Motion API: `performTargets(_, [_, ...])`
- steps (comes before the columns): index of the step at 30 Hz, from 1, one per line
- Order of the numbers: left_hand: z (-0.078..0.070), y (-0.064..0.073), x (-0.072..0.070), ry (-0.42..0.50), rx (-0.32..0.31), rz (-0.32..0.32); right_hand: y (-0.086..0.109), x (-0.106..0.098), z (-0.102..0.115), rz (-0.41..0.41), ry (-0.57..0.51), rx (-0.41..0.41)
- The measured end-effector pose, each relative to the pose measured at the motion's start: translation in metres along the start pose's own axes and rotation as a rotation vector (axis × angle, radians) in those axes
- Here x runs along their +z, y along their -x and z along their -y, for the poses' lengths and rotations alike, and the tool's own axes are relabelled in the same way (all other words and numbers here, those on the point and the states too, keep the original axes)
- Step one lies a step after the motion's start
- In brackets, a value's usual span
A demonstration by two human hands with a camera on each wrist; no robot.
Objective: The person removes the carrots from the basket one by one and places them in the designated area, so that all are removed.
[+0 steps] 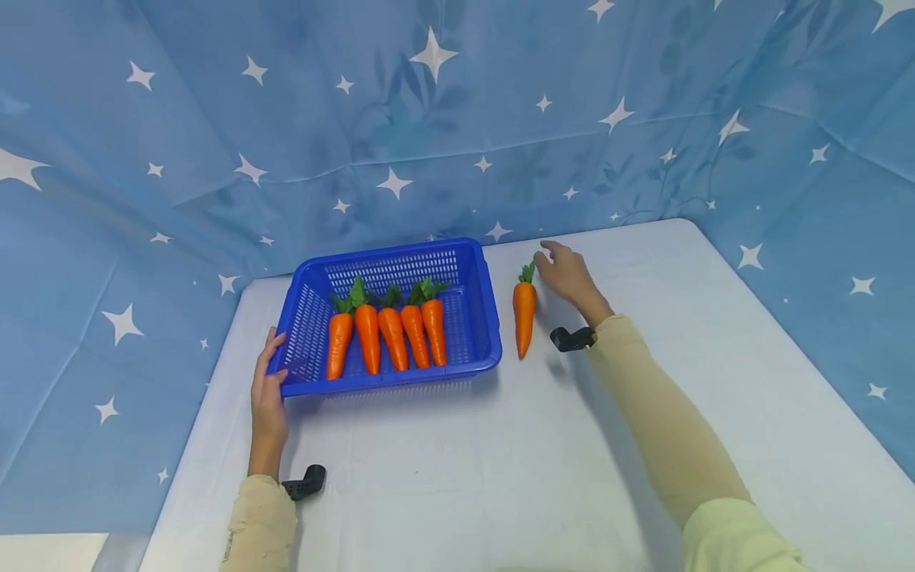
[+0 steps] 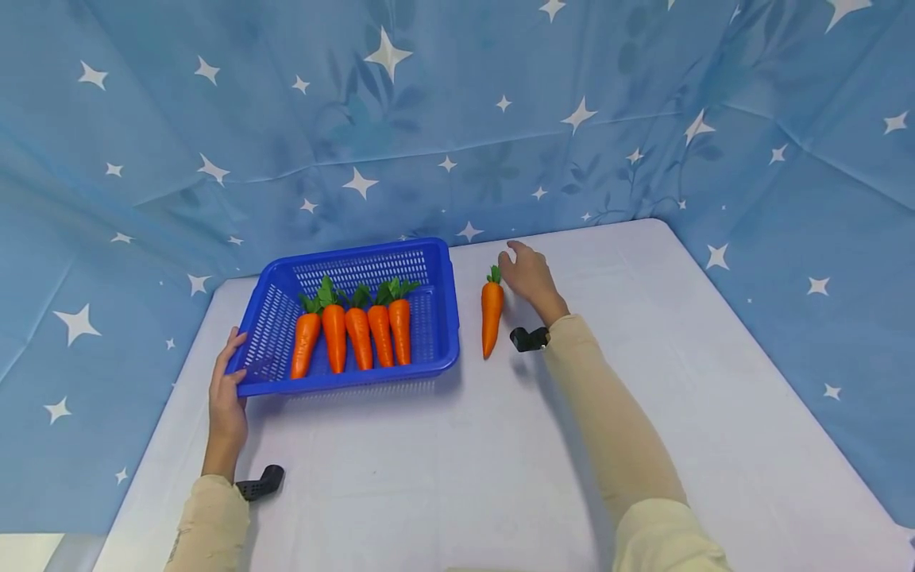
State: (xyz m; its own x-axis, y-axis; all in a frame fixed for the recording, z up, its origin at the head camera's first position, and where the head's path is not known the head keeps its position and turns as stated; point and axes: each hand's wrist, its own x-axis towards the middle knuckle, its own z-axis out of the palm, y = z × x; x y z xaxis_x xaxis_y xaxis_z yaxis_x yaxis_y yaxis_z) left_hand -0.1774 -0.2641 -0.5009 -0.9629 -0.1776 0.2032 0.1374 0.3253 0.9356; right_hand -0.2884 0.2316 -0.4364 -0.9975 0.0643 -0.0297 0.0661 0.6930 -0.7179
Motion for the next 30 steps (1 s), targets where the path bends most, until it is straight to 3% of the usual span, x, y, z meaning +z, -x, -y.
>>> performTargets(5, [-0.002, 0.0, 0.001, 0.007, 0.006, 0.006, -0.004, -0.011, 0.016, -0.06, -0.096, -0.052])
performTargets(13, [-0.001, 0.001, 0.0, 0.0, 0.001, 0.005, -0.003, -0.018, 0.052, -0.033, -0.286, -0.082])
performTargets(30, [-0.003, 0.004, -0.001, 0.03, 0.012, 0.014, 0.0, 0.011, 0.118, 0.051, -0.508, -0.143])
